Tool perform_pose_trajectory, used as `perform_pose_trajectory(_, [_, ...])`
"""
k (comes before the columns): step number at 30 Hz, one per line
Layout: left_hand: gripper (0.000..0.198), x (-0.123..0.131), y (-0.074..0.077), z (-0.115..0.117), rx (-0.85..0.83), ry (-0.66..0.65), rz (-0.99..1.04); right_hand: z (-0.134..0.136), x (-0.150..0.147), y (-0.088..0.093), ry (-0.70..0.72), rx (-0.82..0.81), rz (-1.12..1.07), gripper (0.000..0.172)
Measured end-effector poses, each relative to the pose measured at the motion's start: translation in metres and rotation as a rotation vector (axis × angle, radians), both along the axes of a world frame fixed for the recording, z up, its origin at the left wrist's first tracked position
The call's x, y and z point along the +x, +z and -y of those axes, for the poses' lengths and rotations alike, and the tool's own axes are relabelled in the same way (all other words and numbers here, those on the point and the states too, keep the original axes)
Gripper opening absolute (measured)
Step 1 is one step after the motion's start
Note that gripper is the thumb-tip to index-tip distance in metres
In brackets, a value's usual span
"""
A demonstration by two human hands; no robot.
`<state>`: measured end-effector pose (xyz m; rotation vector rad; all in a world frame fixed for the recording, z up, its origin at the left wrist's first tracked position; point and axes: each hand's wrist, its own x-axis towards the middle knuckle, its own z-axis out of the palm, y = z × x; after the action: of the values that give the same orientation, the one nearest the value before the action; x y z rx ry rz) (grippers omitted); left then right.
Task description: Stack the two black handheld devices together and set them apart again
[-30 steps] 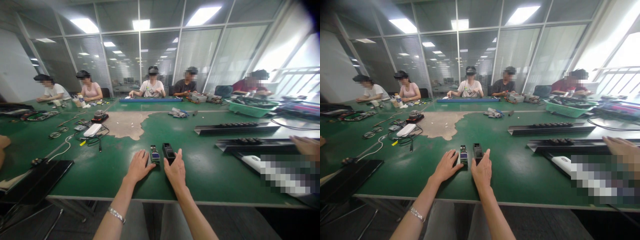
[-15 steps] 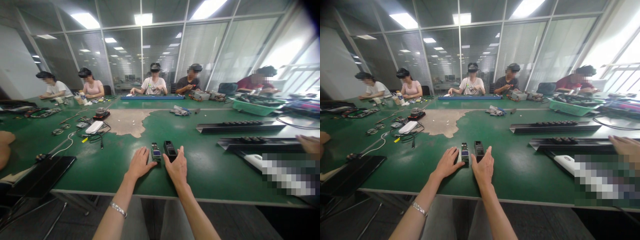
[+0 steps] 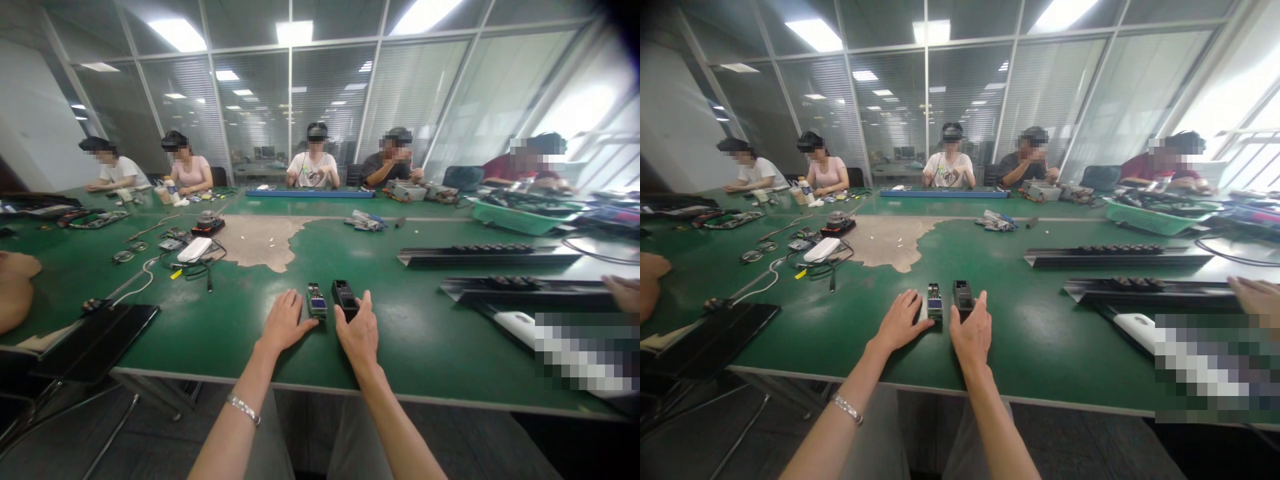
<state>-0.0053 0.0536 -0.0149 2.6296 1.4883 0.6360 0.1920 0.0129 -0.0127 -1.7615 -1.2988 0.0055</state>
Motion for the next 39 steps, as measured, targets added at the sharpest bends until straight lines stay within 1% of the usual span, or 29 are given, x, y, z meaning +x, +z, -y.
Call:
perform_pose_trajectory(12, [0.081,0.0,0.002,0.002,-0.016,-0.008,-0.018,-0.002,0.0,-0.003,-0.005,0.0,0.019,0.086])
perform_pose_trajectory(23, [0.075,0.0,-0.001,0.0,0.01,-0.014,-0.022,-0.001,0.001,-0.002,0.002,-0.02,0.012,0.084])
perform_pose_trajectory(29, [0.071,0.0,0.003,0.003,-0.018,-0.007,-0.051,-0.001,0.001,-0.003,0.008,-0.039,0.018,0.085])
perform_pose_trajectory(34, [0.069,0.0,0.008,0.005,-0.035,-0.005,-0.045,0.002,0.001,0.007,0.015,-0.002,-0.109,0.086])
perform_pose_trajectory(39, [0.069,0.0,0.012,0.007,-0.065,-0.009,-0.022,0.007,-0.007,0.028,0.022,0.124,-0.196,0.088])
